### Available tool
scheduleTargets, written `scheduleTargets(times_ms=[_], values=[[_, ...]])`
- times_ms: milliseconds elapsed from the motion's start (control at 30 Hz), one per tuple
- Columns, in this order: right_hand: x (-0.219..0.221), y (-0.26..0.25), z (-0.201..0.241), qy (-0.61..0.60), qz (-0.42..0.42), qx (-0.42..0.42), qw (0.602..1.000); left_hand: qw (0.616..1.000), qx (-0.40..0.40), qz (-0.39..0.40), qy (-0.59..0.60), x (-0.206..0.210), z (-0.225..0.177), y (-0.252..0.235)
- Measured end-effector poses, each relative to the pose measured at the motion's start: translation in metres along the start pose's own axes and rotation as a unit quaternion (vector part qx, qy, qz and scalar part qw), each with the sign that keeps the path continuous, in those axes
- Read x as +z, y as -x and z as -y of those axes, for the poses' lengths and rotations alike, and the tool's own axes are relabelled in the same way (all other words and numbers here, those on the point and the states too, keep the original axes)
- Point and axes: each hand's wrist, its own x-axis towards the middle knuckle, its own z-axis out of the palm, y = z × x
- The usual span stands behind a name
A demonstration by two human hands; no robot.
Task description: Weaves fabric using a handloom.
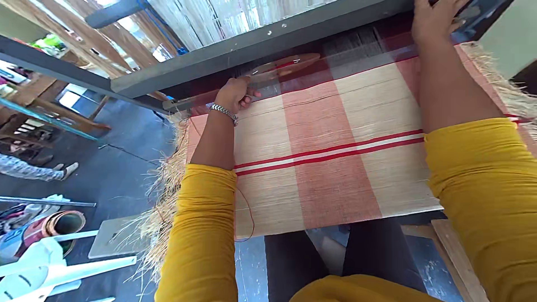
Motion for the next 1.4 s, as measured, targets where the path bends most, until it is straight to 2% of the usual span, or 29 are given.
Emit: scheduleTargets(times_ms=[67, 133, 233, 267, 300, 333, 367, 400, 433, 467, 500, 533, 567, 600, 667, 733, 800, 833, 867, 900, 933, 967, 1000, 1067, 1167, 1267, 1400], values=[[-0.015, -0.01, -0.003, 0.014, 0.036, 0.059, 0.998, 1.0, -0.002, -0.008, 0.01, 0.004, -0.001, -0.002], [-0.032, -0.018, -0.005, 0.038, 0.082, 0.083, 0.992, 0.996, 0.002, 0.014, 0.084, 0.003, 0.0, -0.006], [-0.047, -0.02, 0.001, 0.077, 0.14, 0.077, 0.984, 0.961, 0.008, 0.137, 0.24, -0.016, 0.01, -0.027], [-0.049, -0.018, 0.003, 0.09, 0.154, 0.08, 0.981, 0.956, 0.012, 0.145, 0.253, -0.019, 0.014, -0.029], [-0.051, -0.015, 0.005, 0.094, 0.162, 0.085, 0.979, 0.961, 0.04, 0.138, 0.237, -0.018, 0.015, -0.026], [-0.053, -0.014, 0.008, 0.093, 0.163, 0.09, 0.978, 0.968, 0.105, 0.115, 0.196, -0.011, 0.013, -0.013], [-0.055, -0.012, 0.008, 0.089, 0.162, 0.094, 0.978, 0.965, 0.209, 0.073, 0.139, 0.003, 0.01, 0.016], [-0.054, -0.011, 0.007, 0.081, 0.162, 0.099, 0.978, 0.959, 0.275, 0.021, 0.059, 0.018, -0.006, 0.065], [-0.054, -0.009, 0.005, 0.072, 0.166, 0.103, 0.978, 0.995, 0.088, 0.022, -0.043, 0.027, -0.063, 0.141], [-0.052, -0.008, 0.004, 0.066, 0.167, 0.106, 0.978, 0.998, 0.029, 0.029, -0.05, 0.038, -0.086, 0.178], [-0.051, -0.007, 0.003, 0.061, 0.167, 0.104, 0.979, 0.996, 0.064, 0.043, -0.04, 0.043, -0.078, 0.176], [-0.051, -0.005, 0.001, 0.059, 0.166, 0.096, 0.98, 0.988, 0.141, 0.064, -0.003, 0.045, -0.05, 0.14], [-0.05, -0.004, 0.0, 0.063, 0.166, 0.079, 0.981, 0.969, 0.225, 0.081, 0.067, 0.048, -0.015, 0.078], [-0.048, -0.003, -0.003, 0.068, 0.168, 0.064, 0.981, 0.977, 0.169, 0.088, 0.093, 0.05, -0.005, 0.037], [-0.046, -0.004, -0.006, 0.064, 0.175, 0.047, 0.981, 0.994, 0.042, 0.052, 0.091, 0.058, -0.017, 0.007], [-0.047, -0.003, -0.005, 0.076, 0.186, 0.042, 0.979, 0.997, 0.021, 0.033, 0.062, 0.068, -0.029, 0.009], [-0.052, -0.002, -0.004, 0.083, 0.194, 0.044, 0.977, 0.994, 0.108, 0.009, -0.014, 0.082, -0.028, 0.02], [-0.053, -0.003, -0.005, 0.076, 0.195, 0.045, 0.977, 0.982, 0.17, -0.035, -0.075, 0.086, -0.025, 0.033], [-0.053, -0.005, -0.007, 0.065, 0.195, 0.043, 0.978, 0.973, 0.166, -0.06, -0.146, 0.084, -0.035, 0.057], [-0.051, -0.007, -0.009, 0.055, 0.196, 0.044, 0.978, 0.978, -0.066, 0.047, -0.191, 0.071, -0.084, 0.08], [-0.048, -0.01, -0.011, 0.048, 0.195, 0.047, 0.978, 0.976, 0.129, -0.106, -0.143, 0.08, -0.031, 0.05], [-0.047, -0.011, -0.011, 0.042, 0.194, 0.05, 0.979, 0.984, 0.126, -0.102, -0.08, 0.075, -0.018, 0.022], [-0.046, -0.011, -0.011, 0.032, 0.193, 0.052, 0.979, 0.994, 0.067, -0.073, -0.046, 0.068, -0.02, 0.007], [-0.044, -0.014, -0.012, 0.016, 0.19, 0.055, 0.98, 0.997, 0.0, -0.062, -0.04, 0.066, -0.032, 0.001], [-0.042, -0.017, -0.015, 0.014, 0.194, 0.058, 0.979, 0.996, -0.006, -0.04, -0.083, 0.077, -0.041, 0.013], [-0.04, -0.021, -0.016, 0.01, 0.194, 0.055, 0.979, 0.999, -0.004, 0.02, -0.046, 0.084, -0.045, 0.014], [-0.041, -0.018, -0.015, -0.005, 0.188, 0.061, 0.98, 1.0, -0.016, 0.009, -0.014, 0.09, -0.047, 0.009]])
